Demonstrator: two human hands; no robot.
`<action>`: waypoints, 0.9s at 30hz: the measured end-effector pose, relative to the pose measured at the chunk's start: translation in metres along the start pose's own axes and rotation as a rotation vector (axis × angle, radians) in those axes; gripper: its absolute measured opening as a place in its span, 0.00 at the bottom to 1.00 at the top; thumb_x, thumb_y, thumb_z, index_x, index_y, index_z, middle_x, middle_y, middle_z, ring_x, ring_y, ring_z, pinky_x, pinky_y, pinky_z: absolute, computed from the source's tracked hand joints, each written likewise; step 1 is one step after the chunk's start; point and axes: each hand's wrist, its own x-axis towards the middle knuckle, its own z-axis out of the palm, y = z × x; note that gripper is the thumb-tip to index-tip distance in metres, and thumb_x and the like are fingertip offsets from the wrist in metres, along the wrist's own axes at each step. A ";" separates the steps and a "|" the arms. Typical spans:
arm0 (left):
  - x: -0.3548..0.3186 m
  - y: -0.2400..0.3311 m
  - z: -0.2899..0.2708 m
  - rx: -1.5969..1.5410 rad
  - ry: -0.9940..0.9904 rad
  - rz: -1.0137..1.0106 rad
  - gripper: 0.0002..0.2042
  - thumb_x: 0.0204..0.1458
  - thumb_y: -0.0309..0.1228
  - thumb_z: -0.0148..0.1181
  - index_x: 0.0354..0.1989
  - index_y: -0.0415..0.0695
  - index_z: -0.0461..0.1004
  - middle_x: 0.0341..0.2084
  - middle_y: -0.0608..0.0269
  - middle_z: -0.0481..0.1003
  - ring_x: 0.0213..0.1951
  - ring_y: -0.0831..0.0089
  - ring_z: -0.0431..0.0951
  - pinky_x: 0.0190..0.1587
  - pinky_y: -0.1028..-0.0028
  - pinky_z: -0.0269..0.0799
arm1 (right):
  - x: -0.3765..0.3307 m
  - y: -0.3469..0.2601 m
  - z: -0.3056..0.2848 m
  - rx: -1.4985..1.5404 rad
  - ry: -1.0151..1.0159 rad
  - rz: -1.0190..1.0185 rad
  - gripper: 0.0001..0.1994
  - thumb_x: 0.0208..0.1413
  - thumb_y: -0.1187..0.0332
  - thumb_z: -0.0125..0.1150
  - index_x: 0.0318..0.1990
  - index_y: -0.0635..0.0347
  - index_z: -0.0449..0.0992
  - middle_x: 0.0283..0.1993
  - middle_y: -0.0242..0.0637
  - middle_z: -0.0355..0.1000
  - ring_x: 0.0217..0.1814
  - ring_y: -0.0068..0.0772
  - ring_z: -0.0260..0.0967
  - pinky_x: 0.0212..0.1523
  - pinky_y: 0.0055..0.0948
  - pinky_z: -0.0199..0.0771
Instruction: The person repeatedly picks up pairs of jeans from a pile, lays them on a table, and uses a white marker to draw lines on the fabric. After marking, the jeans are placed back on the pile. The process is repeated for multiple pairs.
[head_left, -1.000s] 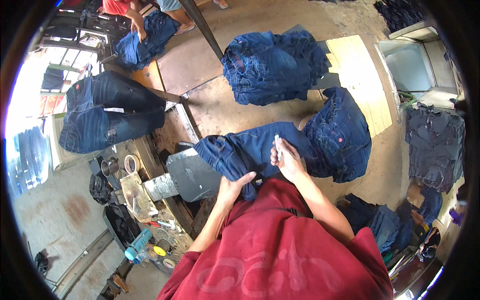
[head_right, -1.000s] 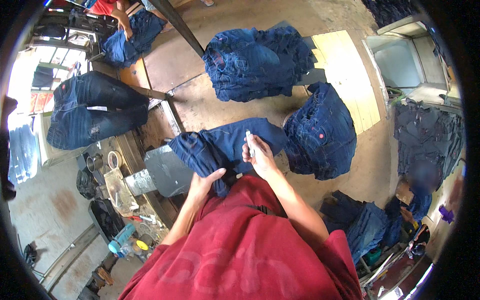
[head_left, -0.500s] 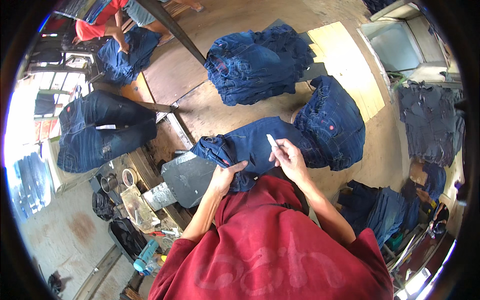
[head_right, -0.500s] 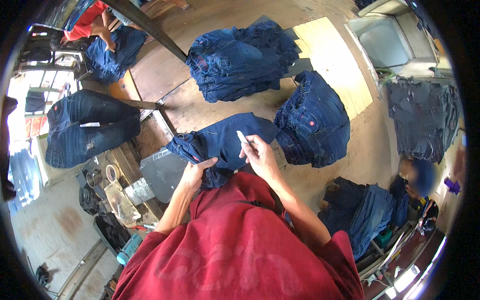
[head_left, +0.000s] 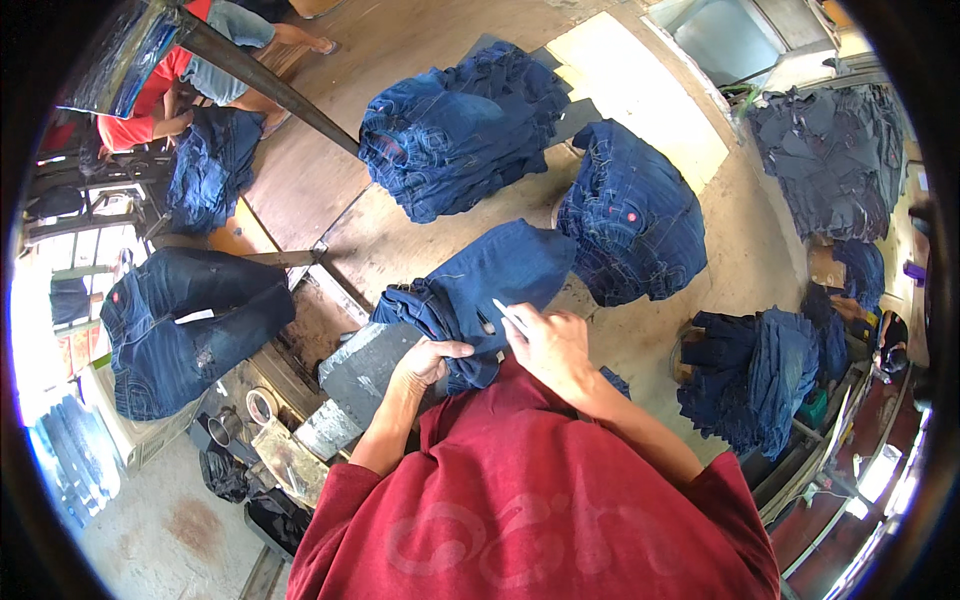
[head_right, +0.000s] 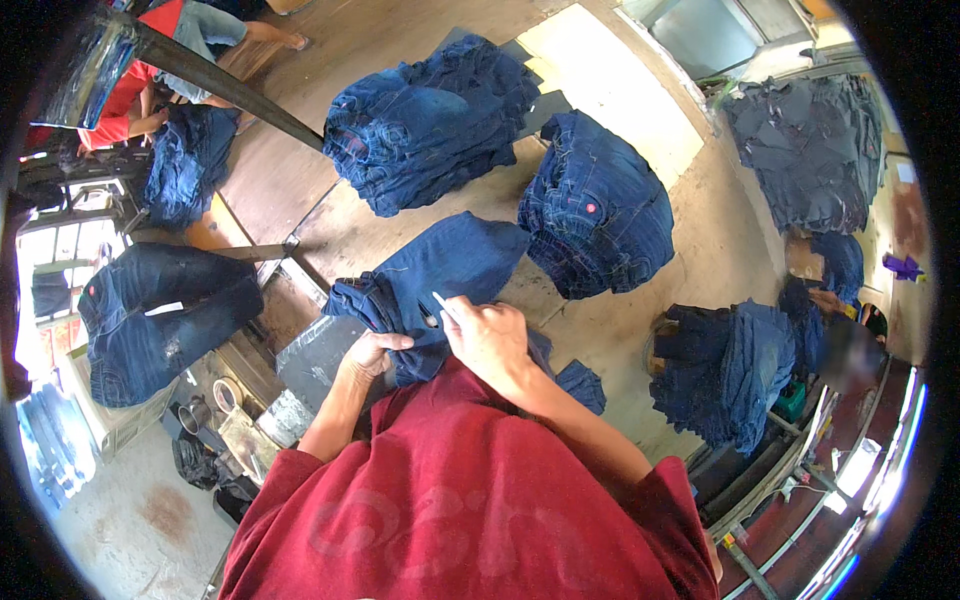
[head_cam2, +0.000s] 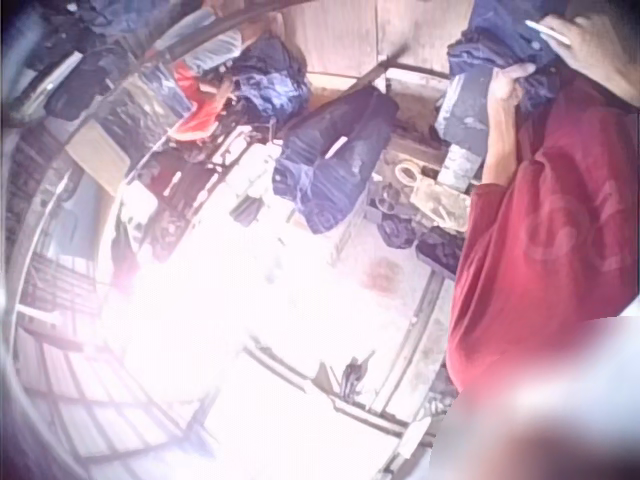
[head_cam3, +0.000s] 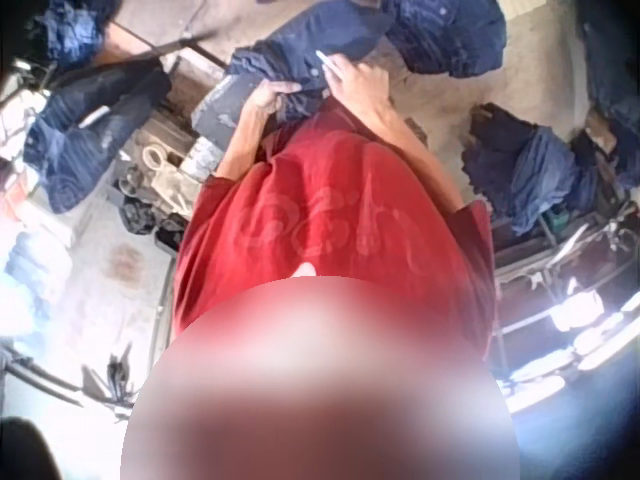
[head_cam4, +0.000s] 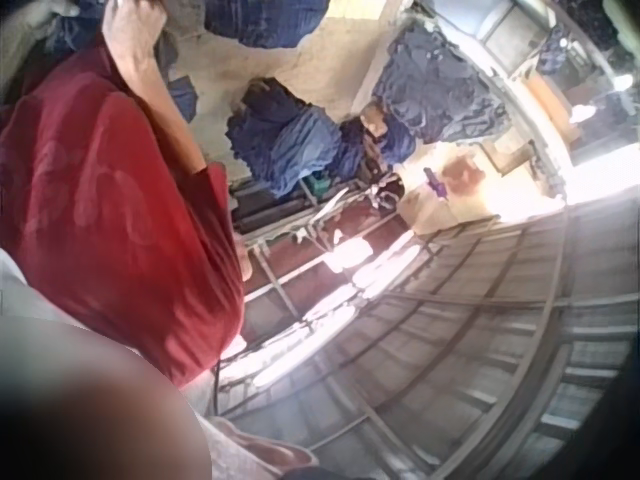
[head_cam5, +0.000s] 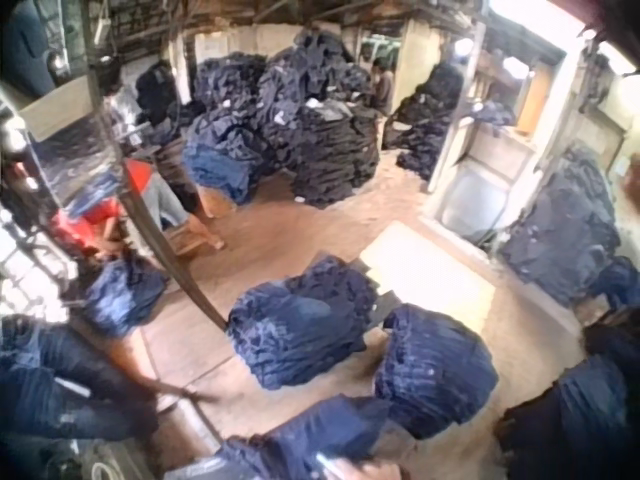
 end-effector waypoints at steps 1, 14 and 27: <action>0.005 -0.004 -0.012 -0.018 -0.062 0.010 0.25 0.51 0.12 0.65 0.61 0.31 0.79 0.53 0.47 0.85 0.53 0.55 0.88 0.56 0.56 0.87 | 0.002 -0.007 0.005 -0.056 0.049 -0.052 0.08 0.65 0.62 0.69 0.47 0.51 0.81 0.19 0.37 0.77 0.18 0.44 0.78 0.25 0.42 0.80; 0.000 0.014 -0.002 0.026 0.060 -0.099 0.06 0.53 0.16 0.71 0.39 0.29 0.86 0.35 0.48 0.87 0.37 0.59 0.88 0.44 0.59 0.86 | -0.009 -0.049 0.021 -0.246 -0.117 -0.134 0.07 0.64 0.64 0.67 0.40 0.56 0.79 0.19 0.36 0.78 0.21 0.38 0.80 0.27 0.39 0.81; 0.007 0.011 -0.011 0.023 0.020 -0.123 0.16 0.55 0.14 0.68 0.53 0.29 0.82 0.47 0.46 0.86 0.48 0.54 0.88 0.56 0.54 0.86 | -0.021 -0.009 0.026 0.173 0.234 0.349 0.12 0.71 0.66 0.61 0.57 0.54 0.70 0.37 0.50 0.82 0.35 0.59 0.82 0.35 0.52 0.79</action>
